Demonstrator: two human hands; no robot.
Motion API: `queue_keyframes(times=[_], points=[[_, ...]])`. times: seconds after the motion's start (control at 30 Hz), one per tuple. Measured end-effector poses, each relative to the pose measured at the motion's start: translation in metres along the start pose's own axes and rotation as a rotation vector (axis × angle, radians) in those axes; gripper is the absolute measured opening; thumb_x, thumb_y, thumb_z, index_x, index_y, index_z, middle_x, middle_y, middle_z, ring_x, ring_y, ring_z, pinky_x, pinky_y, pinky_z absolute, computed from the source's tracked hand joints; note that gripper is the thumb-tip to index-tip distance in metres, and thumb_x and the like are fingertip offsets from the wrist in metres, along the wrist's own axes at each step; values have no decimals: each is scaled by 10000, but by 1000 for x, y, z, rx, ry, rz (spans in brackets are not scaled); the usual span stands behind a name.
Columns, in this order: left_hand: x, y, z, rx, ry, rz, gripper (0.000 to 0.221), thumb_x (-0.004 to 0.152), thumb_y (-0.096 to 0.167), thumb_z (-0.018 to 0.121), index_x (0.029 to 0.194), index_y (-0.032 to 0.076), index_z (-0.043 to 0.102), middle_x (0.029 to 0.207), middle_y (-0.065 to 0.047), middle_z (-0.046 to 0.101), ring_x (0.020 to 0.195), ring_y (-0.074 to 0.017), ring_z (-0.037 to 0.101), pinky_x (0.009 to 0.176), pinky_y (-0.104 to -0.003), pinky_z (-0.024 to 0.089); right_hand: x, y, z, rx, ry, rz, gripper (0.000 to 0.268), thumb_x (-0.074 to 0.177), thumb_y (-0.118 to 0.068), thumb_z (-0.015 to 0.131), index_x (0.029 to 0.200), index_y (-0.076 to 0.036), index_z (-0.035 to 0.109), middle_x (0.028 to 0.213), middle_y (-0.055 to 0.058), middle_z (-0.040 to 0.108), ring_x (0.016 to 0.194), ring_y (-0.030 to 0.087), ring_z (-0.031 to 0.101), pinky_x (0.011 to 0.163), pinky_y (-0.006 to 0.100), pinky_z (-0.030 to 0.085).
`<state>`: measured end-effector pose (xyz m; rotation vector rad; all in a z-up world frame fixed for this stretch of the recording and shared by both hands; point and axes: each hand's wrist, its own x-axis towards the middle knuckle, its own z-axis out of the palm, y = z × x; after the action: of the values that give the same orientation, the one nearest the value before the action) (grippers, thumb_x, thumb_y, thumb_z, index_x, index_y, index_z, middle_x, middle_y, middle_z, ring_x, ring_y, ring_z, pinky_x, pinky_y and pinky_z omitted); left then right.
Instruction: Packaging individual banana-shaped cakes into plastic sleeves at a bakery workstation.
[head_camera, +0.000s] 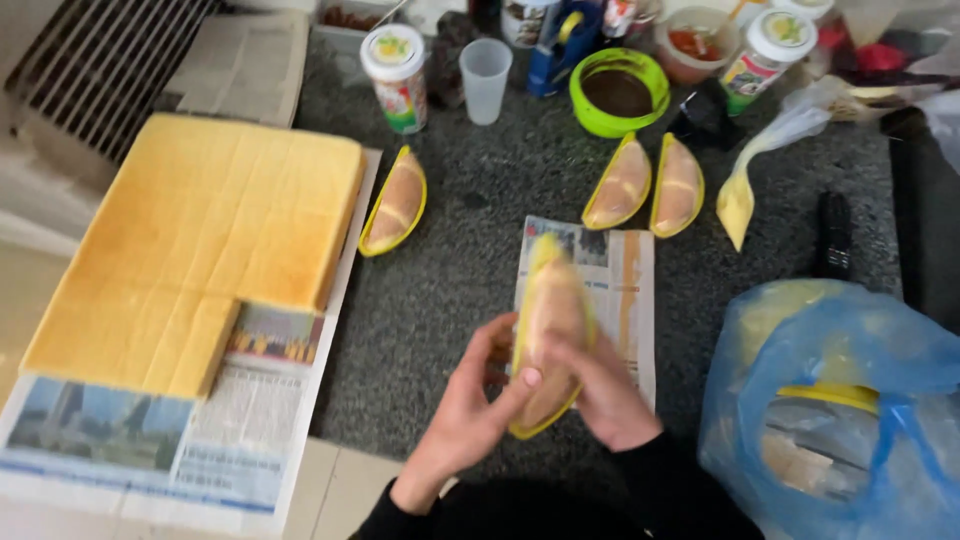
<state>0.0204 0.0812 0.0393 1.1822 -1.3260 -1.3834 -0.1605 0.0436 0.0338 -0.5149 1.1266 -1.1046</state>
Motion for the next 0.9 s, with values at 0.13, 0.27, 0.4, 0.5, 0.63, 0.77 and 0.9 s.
queue_keyframes(times=[0.13,0.27,0.4,0.5,0.63,0.77,0.9], points=[[30,-35,5,31,34,-128,680,1002,410,781,1602,165,573,1114,-23,773,998,-101,716,913,-279,589,-2,-21,11,-102,24,205,898,913,-383,681,1767,-220,456,1722,52,631,1532,228,628,1170,428,561],[94,-67,-12,98,54,-207,782,897,446,860,1594,199,608,1062,-32,810,914,-121,755,819,-294,628,14,-48,1,-243,-20,207,806,990,-426,614,1756,-274,412,1754,-3,581,1544,187,635,1140,420,608],[193,-72,-28,215,100,-311,686,910,513,818,1497,185,680,1084,-21,773,936,-118,685,813,-297,556,31,-72,-3,-211,205,358,768,1039,-381,603,1776,-247,437,1575,103,685,1446,261,689,1270,462,550],[278,-98,-29,400,113,-253,746,856,676,750,1427,196,718,1267,-17,840,1121,-163,776,972,-336,582,42,-85,-4,-154,280,400,674,1081,-339,587,1743,-242,508,1522,86,696,1410,279,703,1255,480,553],[363,-126,-3,599,162,-286,761,851,766,639,1401,242,691,1287,-72,826,1194,-331,777,1024,-459,553,59,-65,-30,-109,325,314,567,1101,-267,606,1657,-155,601,1390,144,765,1294,295,760,1152,448,570],[381,-127,24,517,138,-404,734,905,669,618,1480,212,648,1423,-71,777,1271,-336,743,1030,-477,540,63,-90,-27,-104,396,463,578,1130,-277,558,1702,-195,567,1487,129,718,1370,327,724,1210,501,591],[377,-137,35,594,156,-296,683,952,645,582,1418,158,690,1337,-163,726,1280,-423,688,1037,-557,536,68,-77,-40,-95,394,454,567,1137,-267,541,1698,-191,565,1487,122,719,1362,331,722,1232,502,590]])
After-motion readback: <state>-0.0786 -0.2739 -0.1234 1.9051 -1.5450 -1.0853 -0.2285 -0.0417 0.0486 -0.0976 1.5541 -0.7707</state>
